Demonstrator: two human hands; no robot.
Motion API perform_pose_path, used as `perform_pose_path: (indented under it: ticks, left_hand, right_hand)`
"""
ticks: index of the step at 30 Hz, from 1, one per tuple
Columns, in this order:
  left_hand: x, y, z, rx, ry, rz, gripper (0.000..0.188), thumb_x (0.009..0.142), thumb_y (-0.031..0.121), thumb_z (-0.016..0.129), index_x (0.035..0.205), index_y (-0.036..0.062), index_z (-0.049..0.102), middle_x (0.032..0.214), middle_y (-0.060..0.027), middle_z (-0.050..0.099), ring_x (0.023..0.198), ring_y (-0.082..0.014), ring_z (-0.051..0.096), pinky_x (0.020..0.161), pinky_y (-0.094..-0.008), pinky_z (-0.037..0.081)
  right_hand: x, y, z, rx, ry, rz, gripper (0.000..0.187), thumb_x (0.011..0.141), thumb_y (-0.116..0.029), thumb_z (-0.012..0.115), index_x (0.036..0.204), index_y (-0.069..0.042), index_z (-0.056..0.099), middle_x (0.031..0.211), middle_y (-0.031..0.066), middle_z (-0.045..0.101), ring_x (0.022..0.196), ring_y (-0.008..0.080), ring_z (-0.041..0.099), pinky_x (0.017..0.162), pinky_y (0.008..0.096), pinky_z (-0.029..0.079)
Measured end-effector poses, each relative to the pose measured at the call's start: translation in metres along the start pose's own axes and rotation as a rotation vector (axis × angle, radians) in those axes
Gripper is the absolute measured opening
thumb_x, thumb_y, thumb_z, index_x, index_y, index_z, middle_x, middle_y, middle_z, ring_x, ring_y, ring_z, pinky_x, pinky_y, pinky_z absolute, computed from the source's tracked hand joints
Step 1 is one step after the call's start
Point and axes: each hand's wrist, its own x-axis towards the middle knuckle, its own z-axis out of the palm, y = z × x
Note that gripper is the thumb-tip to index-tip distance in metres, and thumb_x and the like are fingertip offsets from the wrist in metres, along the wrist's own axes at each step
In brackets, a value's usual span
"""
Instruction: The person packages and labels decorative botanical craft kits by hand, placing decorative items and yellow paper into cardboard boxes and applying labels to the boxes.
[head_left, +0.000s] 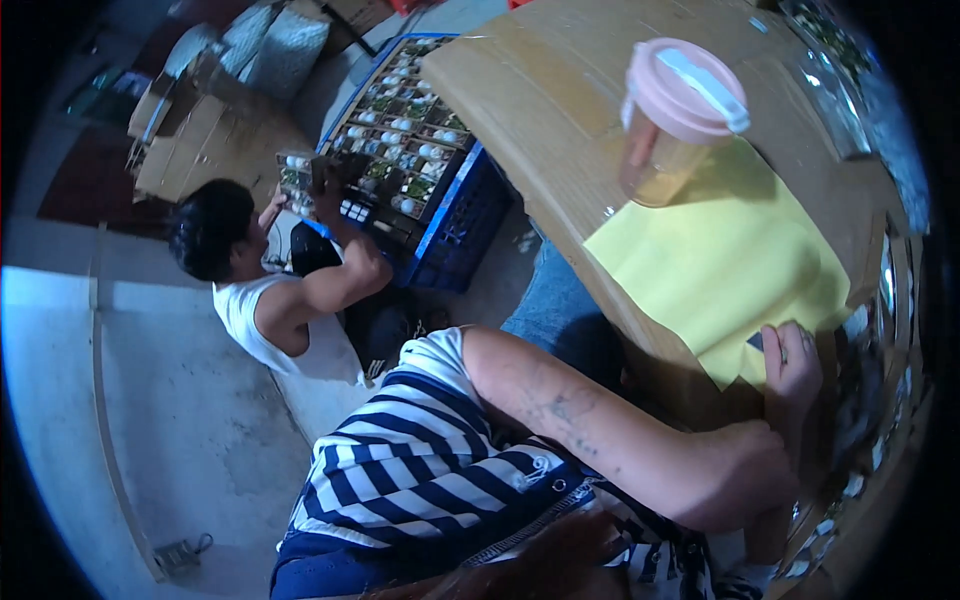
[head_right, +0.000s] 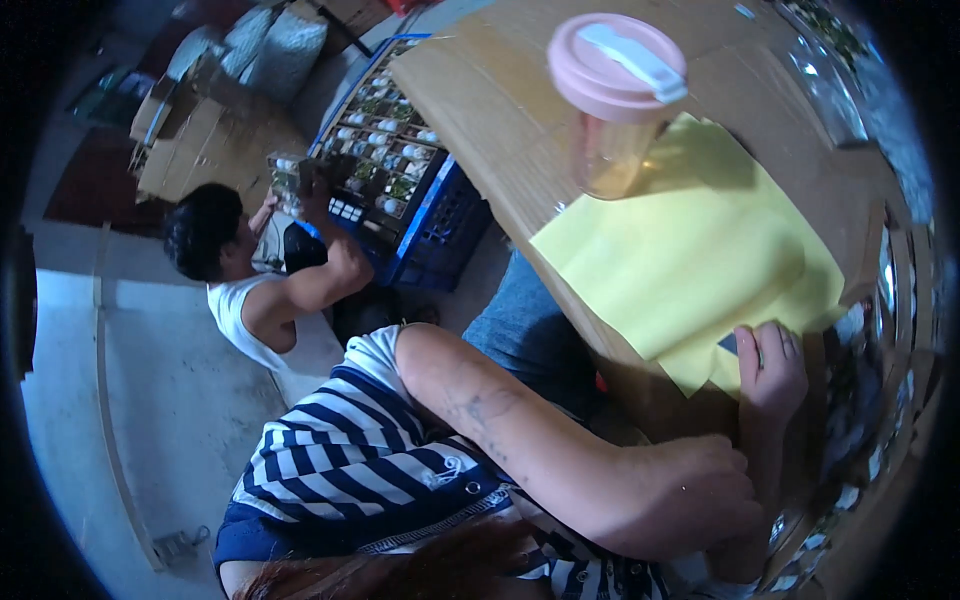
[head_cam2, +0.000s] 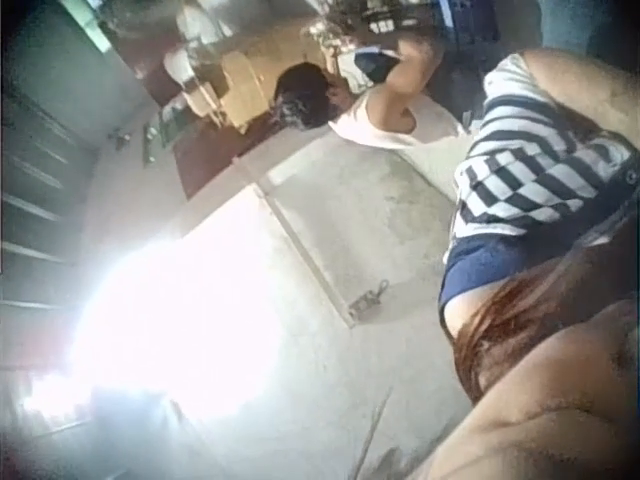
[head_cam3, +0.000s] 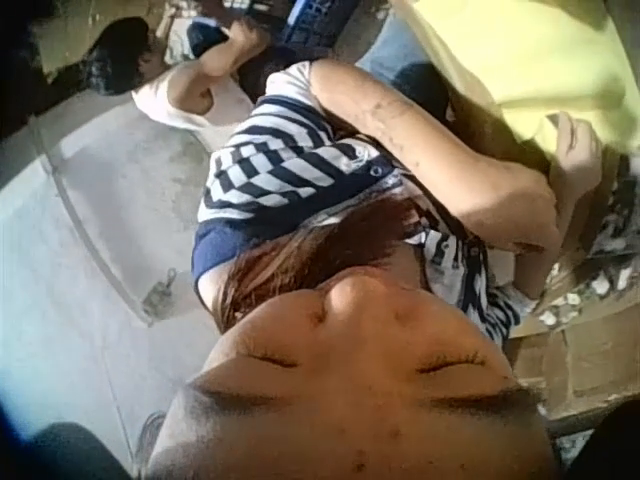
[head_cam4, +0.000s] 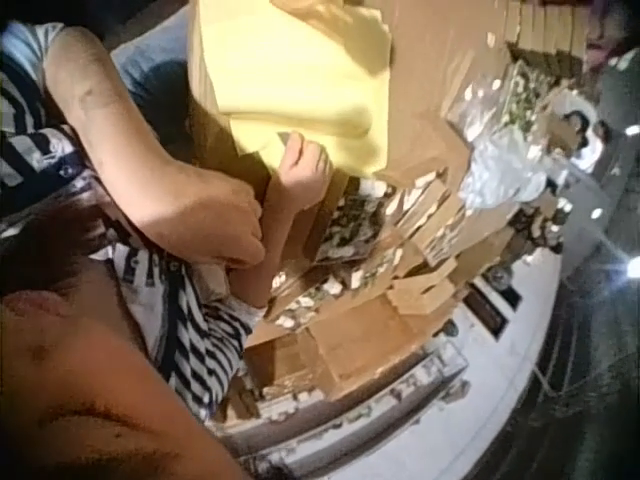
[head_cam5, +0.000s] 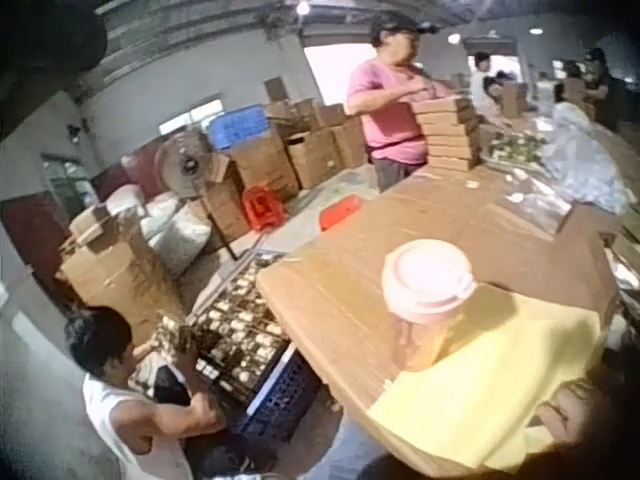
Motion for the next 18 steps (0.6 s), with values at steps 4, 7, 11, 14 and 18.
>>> perform_pose_path:
  ticks: [4, 7, 11, 14, 18]
  left_hand:
    - [0.006, 0.000, -0.002, -0.103, -0.028, 0.007, 0.017, 0.077, 0.016, 0.067, 0.089, 0.0036, 0.069, 0.087, -0.0154, 0.071, 0.090, -0.0354, 0.069, 0.077, -0.0414, 0.055]
    - [0.004, 0.003, -0.006, -0.177, 0.005, 0.062, 0.015, 0.077, 0.013, 0.067, 0.090, 0.0040, 0.068, 0.088, -0.0166, 0.071, 0.089, -0.0363, 0.069, 0.075, -0.0418, 0.055]
    - [0.004, 0.006, -0.008, -0.338, -0.034, 0.116, 0.016, 0.075, 0.008, 0.067, 0.091, 0.0051, 0.067, 0.087, -0.0180, 0.069, 0.088, -0.0373, 0.068, 0.075, -0.0423, 0.055]
    - [-0.001, 0.011, -0.017, -0.374, -0.154, 0.106, 0.012, 0.081, 0.004, 0.065, 0.093, 0.0053, 0.066, 0.093, -0.0162, 0.064, 0.090, -0.0347, 0.068, 0.075, -0.0393, 0.054]
    - [-0.008, 0.012, -0.019, -0.396, -0.096, 0.186, 0.013, 0.084, 0.006, 0.063, 0.096, 0.0076, 0.067, 0.094, -0.0169, 0.062, 0.090, -0.0357, 0.067, 0.076, -0.0394, 0.053]
  right_hand:
    - [-0.005, 0.006, 0.003, -0.009, -0.023, 0.102, 0.026, 0.096, -0.024, 0.065, 0.082, -0.004, 0.055, 0.079, 0.0134, 0.056, 0.076, 0.0344, 0.056, 0.067, 0.0425, 0.045]
    - [-0.004, 0.008, 0.003, -0.043, -0.009, 0.101, 0.026, 0.096, -0.025, 0.064, 0.083, -0.004, 0.055, 0.080, 0.0133, 0.057, 0.076, 0.0349, 0.057, 0.068, 0.0432, 0.045]
    - [-0.004, 0.008, 0.003, -0.063, -0.009, 0.086, 0.026, 0.096, -0.026, 0.065, 0.084, -0.005, 0.055, 0.080, 0.0131, 0.057, 0.077, 0.0351, 0.057, 0.068, 0.0434, 0.046]
    - [-0.004, 0.007, 0.004, -0.064, 0.016, 0.060, 0.027, 0.096, -0.026, 0.065, 0.084, -0.005, 0.055, 0.080, 0.0130, 0.057, 0.077, 0.0348, 0.058, 0.068, 0.0433, 0.046]
    - [0.001, -0.001, 0.005, -0.051, -0.009, 0.082, 0.025, 0.095, -0.025, 0.066, 0.084, -0.005, 0.055, 0.079, 0.0128, 0.057, 0.078, 0.0346, 0.058, 0.068, 0.0433, 0.046]
